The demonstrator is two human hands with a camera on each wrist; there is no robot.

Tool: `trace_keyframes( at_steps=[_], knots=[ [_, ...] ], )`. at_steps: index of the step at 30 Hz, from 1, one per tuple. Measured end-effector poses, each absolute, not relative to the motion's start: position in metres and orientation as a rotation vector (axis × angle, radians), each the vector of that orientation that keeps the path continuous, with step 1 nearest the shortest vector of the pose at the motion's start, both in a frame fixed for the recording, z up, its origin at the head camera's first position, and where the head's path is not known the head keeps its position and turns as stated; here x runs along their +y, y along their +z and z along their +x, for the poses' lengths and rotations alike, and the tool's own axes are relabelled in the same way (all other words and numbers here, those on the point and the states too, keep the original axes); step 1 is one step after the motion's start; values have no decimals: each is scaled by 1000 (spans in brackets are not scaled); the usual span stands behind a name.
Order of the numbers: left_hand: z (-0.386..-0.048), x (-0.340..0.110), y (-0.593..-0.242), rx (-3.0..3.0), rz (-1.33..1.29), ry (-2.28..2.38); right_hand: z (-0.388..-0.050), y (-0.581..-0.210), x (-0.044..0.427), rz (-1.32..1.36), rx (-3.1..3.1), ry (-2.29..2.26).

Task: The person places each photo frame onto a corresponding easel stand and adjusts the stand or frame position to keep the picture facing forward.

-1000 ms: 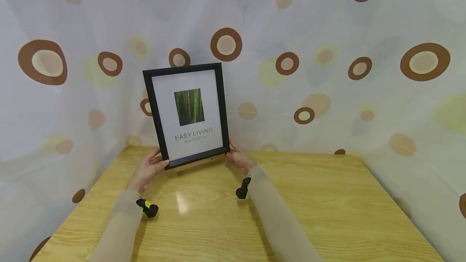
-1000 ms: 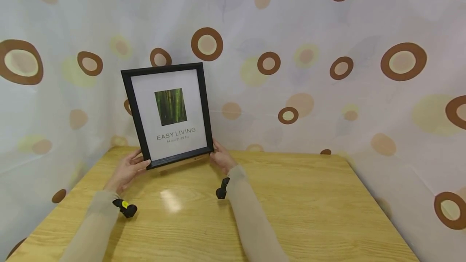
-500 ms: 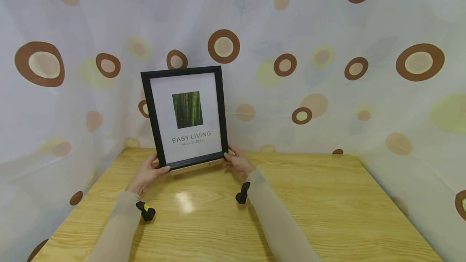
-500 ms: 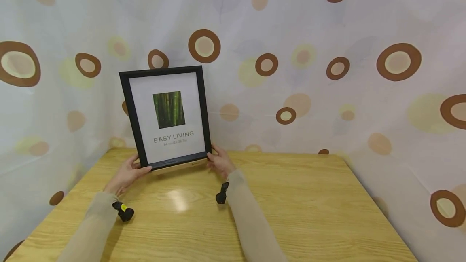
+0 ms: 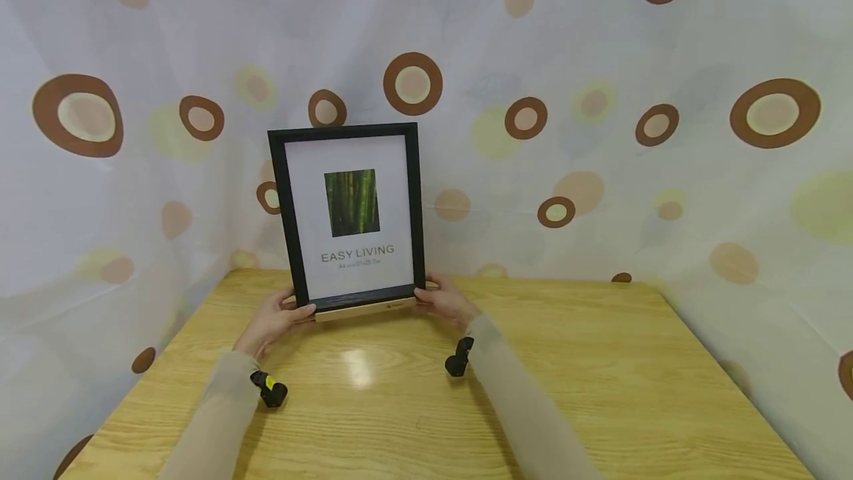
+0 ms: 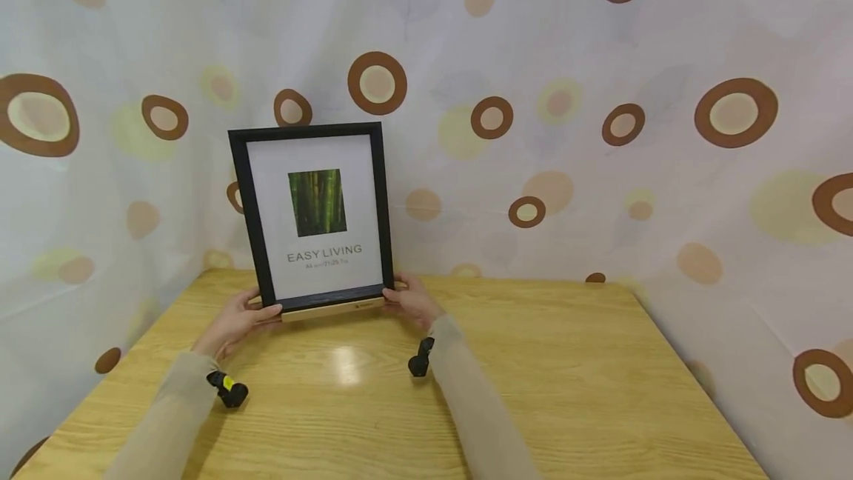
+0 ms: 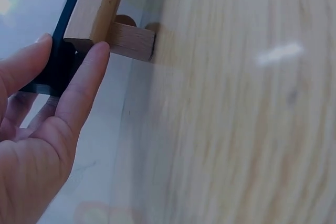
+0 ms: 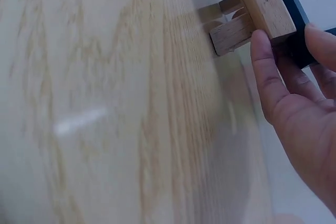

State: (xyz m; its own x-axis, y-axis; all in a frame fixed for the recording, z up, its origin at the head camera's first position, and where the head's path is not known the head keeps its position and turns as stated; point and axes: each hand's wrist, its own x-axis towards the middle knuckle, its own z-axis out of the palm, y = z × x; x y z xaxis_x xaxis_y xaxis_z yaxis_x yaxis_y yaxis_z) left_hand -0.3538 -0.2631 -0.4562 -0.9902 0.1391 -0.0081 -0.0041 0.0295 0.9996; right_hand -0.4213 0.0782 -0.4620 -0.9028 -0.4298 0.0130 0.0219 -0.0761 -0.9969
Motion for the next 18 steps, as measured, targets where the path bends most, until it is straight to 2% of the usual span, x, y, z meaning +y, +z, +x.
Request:
trace_keyframes(
  at_steps=[18],
  knots=[
    [-354, -238, -459, 2166, 255, 2092, -402, -462, 125, -410, 2037, -1885]
  ],
)
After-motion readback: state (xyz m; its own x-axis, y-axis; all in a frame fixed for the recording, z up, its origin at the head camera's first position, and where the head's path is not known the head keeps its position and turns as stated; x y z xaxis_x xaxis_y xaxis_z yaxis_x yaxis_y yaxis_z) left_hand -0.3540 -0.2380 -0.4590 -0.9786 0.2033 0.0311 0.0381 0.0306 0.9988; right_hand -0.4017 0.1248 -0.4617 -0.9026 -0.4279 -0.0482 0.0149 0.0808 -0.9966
